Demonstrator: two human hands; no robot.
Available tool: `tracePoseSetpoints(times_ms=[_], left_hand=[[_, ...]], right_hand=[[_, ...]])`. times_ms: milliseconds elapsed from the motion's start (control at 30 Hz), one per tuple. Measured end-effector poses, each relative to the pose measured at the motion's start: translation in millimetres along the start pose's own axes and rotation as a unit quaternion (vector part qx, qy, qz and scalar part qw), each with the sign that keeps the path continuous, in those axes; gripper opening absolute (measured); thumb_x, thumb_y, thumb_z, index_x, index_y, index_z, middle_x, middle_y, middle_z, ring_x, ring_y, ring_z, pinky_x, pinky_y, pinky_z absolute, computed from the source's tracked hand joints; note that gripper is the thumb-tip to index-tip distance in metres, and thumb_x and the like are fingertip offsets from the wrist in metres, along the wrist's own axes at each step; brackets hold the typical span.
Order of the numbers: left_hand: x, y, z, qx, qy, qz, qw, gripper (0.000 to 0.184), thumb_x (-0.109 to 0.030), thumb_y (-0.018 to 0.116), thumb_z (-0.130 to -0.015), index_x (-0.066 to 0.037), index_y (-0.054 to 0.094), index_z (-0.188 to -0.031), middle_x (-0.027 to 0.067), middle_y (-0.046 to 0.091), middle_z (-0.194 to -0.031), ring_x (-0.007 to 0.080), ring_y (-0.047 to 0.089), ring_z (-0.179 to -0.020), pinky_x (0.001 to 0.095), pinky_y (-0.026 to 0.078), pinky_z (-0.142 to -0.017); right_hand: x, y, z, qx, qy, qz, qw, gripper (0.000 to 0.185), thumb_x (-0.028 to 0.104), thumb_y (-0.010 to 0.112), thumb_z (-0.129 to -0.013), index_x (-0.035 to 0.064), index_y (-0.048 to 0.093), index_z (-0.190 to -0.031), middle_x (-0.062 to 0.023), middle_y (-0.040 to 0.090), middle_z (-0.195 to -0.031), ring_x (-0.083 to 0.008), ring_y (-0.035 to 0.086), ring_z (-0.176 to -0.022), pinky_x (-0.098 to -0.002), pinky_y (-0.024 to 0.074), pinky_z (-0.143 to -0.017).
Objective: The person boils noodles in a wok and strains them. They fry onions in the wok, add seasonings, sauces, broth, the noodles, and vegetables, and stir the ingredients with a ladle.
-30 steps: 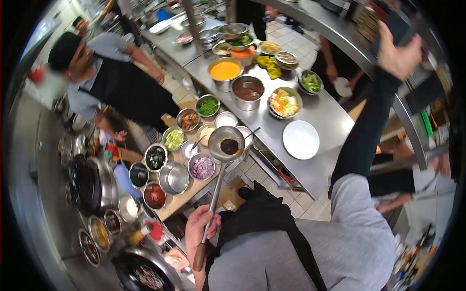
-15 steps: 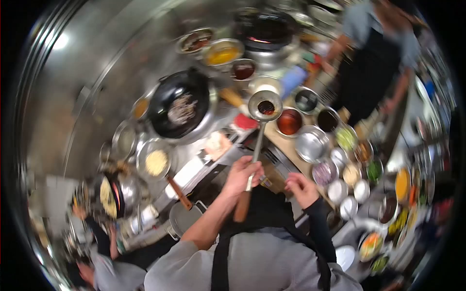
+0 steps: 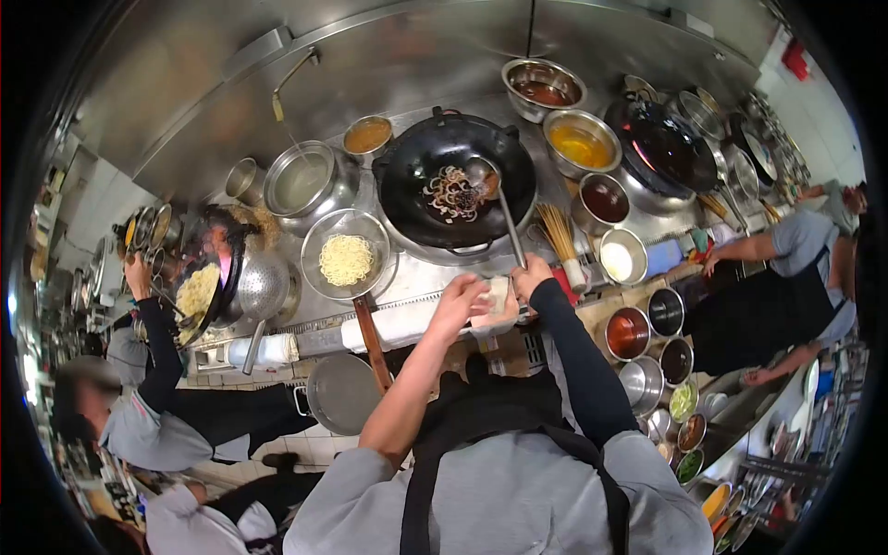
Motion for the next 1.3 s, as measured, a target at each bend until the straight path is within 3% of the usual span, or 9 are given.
tracePoseSetpoints(times_ms=[133, 233, 367, 500, 600, 833, 967, 1067, 1300], left_hand=[[39.1, -120.0, 36.5, -0.141, -0.016, 0.024, 0.990, 0.034, -0.016, 0.059, -0.097, 0.003, 0.047, -0.123, 0.0167, 0.066, -0.105, 0.0223, 0.067, -0.086, 0.0329, 0.057, -0.076], [62.7, -194.5, 74.8, -0.274, -0.030, 0.038, 0.961, 0.022, -0.007, 0.057, -0.095, 0.003, 0.049, -0.114, 0.0167, 0.067, -0.093, 0.0196, 0.067, -0.075, 0.0295, 0.056, -0.067], [50.5, -238.6, 120.3, -0.335, -0.012, 0.071, 0.939, 0.016, -0.006, 0.054, -0.094, 0.001, 0.051, -0.108, 0.0151, 0.068, -0.090, 0.0171, 0.066, -0.071, 0.0261, 0.055, -0.061], [43.1, -265.1, 134.6, -0.366, 0.005, 0.098, 0.925, 0.013, -0.006, 0.054, -0.094, 0.001, 0.052, -0.105, 0.0152, 0.068, -0.090, 0.0164, 0.066, -0.071, 0.0267, 0.055, -0.060], [40.9, -273.0, 134.8, -0.373, 0.003, 0.092, 0.923, 0.014, -0.006, 0.055, -0.093, 0.001, 0.053, -0.104, 0.0155, 0.068, -0.090, 0.0165, 0.066, -0.071, 0.0274, 0.054, -0.061], [71.1, -303.9, 142.5, -0.457, -0.044, -0.295, 0.838, 0.032, -0.019, 0.066, -0.086, 0.008, 0.059, -0.101, 0.0165, 0.067, -0.088, 0.0267, 0.066, -0.079, 0.0367, 0.052, -0.071], [111.1, -271.5, 124.6, -0.333, -0.087, 0.044, 0.938, 0.031, -0.025, 0.064, -0.094, 0.003, 0.057, -0.105, 0.0151, 0.067, -0.089, 0.0251, 0.066, -0.079, 0.0358, 0.054, -0.069], [103.5, -239.6, 114.9, -0.234, -0.091, 0.239, 0.938, 0.028, -0.025, 0.059, -0.099, -0.001, 0.052, -0.111, 0.0137, 0.066, -0.091, 0.0184, 0.063, -0.074, 0.0318, 0.054, -0.063], [95.3, -241.1, 109.6, -0.173, 0.013, 0.343, 0.923, 0.018, -0.013, 0.056, -0.099, 0.000, 0.046, -0.108, 0.0138, 0.060, -0.088, 0.0127, 0.047, -0.063, 0.0249, 0.041, -0.052]], right_hand=[[13.0, 14.7, -29.2, -0.048, 0.042, 0.152, 0.986, 0.030, 0.015, 0.057, -0.087, -0.0065, 0.055, -0.108, -0.0394, 0.061, -0.100, -0.0534, 0.058, -0.099, -0.0527, 0.0474, -0.089], [17.0, 60.5, -21.1, 0.106, 0.186, -0.259, 0.942, 0.022, 0.014, 0.054, -0.096, -0.0024, 0.052, -0.110, -0.0099, 0.055, -0.071, -0.0169, 0.055, -0.055, -0.0366, 0.0469, -0.045], [72.5, 54.5, -0.9, 0.295, 0.350, -0.792, 0.404, 0.018, 0.014, 0.054, -0.099, -0.0005, 0.049, -0.108, 0.0001, 0.047, -0.076, -0.0044, 0.045, -0.054, -0.0198, 0.0356, -0.043], [51.4, 70.9, -0.3, 0.359, 0.305, -0.606, 0.640, 0.035, 0.014, 0.053, -0.099, -0.0105, 0.042, -0.122, 0.0007, 0.047, -0.079, -0.0051, 0.046, -0.055, -0.0186, 0.0418, -0.045], [91.0, 35.8, -3.3, 0.280, 0.410, -0.779, 0.384, 0.037, 0.013, 0.053, -0.099, -0.0106, 0.041, -0.125, -0.0006, 0.047, -0.079, -0.0041, 0.045, -0.055, -0.0183, 0.0415, -0.044], [62.9, -3.0, -43.3, 0.165, 0.028, -0.010, 0.986, 0.026, 0.010, 0.057, -0.091, -0.0026, 0.050, -0.113, -0.0160, 0.060, -0.080, -0.0271, 0.061, -0.063, -0.0455, 0.0485, -0.055], [47.7, 5.6, -36.3, -0.044, 0.009, 0.208, 0.977, 0.042, 0.011, 0.059, -0.087, -0.0097, 0.051, -0.122, -0.0336, 0.063, -0.108, -0.0505, 0.057, -0.108, -0.0434, 0.0470, -0.096], [20.0, 18.4, -35.2, 0.093, 0.142, -0.103, 0.980, 0.030, 0.011, 0.060, -0.092, -0.0030, 0.054, -0.117, -0.0139, 0.060, -0.080, -0.0239, 0.058, -0.051, -0.0388, 0.0463, -0.042], [2.7, -0.8, -62.1, -0.141, -0.210, 0.221, 0.942, 0.038, 0.012, 0.052, -0.093, -0.0059, 0.047, -0.127, -0.0081, 0.052, -0.064, -0.0168, 0.056, -0.051, -0.0359, 0.0416, -0.040]])
Point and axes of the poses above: each hand's wrist, its own z-axis away from the middle knuckle, its own y-axis out of the palm, x = y × z, the point moved 9 cm from there along -z, towards the middle knuckle
